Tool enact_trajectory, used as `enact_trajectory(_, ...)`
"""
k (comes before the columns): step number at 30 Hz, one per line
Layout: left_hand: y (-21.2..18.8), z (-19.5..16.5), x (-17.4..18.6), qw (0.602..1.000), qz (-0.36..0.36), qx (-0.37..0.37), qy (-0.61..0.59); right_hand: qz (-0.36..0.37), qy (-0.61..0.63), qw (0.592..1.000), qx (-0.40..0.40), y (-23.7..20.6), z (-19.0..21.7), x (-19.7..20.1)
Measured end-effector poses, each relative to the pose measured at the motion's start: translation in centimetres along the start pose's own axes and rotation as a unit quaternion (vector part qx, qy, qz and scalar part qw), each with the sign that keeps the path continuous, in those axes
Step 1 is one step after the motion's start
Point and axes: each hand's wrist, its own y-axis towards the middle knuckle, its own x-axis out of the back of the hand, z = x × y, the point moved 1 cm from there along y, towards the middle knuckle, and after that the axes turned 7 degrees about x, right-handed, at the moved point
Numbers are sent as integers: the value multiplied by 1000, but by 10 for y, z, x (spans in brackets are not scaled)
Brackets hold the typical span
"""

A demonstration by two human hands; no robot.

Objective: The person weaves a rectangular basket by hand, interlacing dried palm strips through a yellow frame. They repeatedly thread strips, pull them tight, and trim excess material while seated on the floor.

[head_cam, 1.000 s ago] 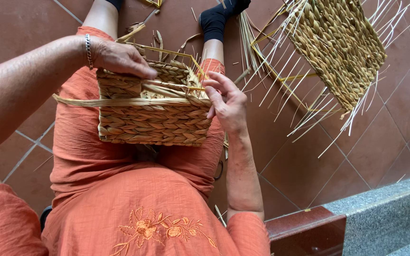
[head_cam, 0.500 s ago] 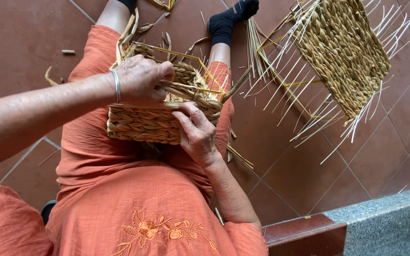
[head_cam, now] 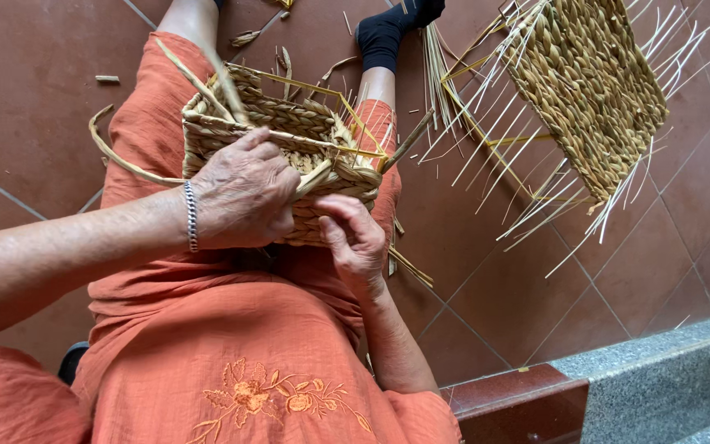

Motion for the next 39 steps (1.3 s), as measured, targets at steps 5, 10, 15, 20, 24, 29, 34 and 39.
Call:
enact_trajectory(5,-16,-17,8,969,159,14,-187,0,249,950,-191,-7,-18,2)
enact_trajectory(10,-72,-77,-9,887,429,-60,-162,-7,398,864,-306,-2,-11,-3)
enact_trajectory(15,-96,-56,-45,772,382,25,-508,21,454,839,-299,0,4,33)
enact_trajectory(20,-85,-21,-31,936,46,73,-341,-3,-256,965,-57,13,27,78)
enact_trajectory(24,-34,-16,-27,987,-132,17,-91,8,-507,848,156,30,48,89)
enact_trajectory(29,8,-6,-46,992,-85,8,92,15,-561,817,136,48,45,110)
enact_trajectory(34,20,15,-53,996,-70,3,49,27,-521,848,96,46,11,121)
enact_trajectory(39,27,16,-53,994,-89,47,40,17,-416,908,-41,40,-10,126)
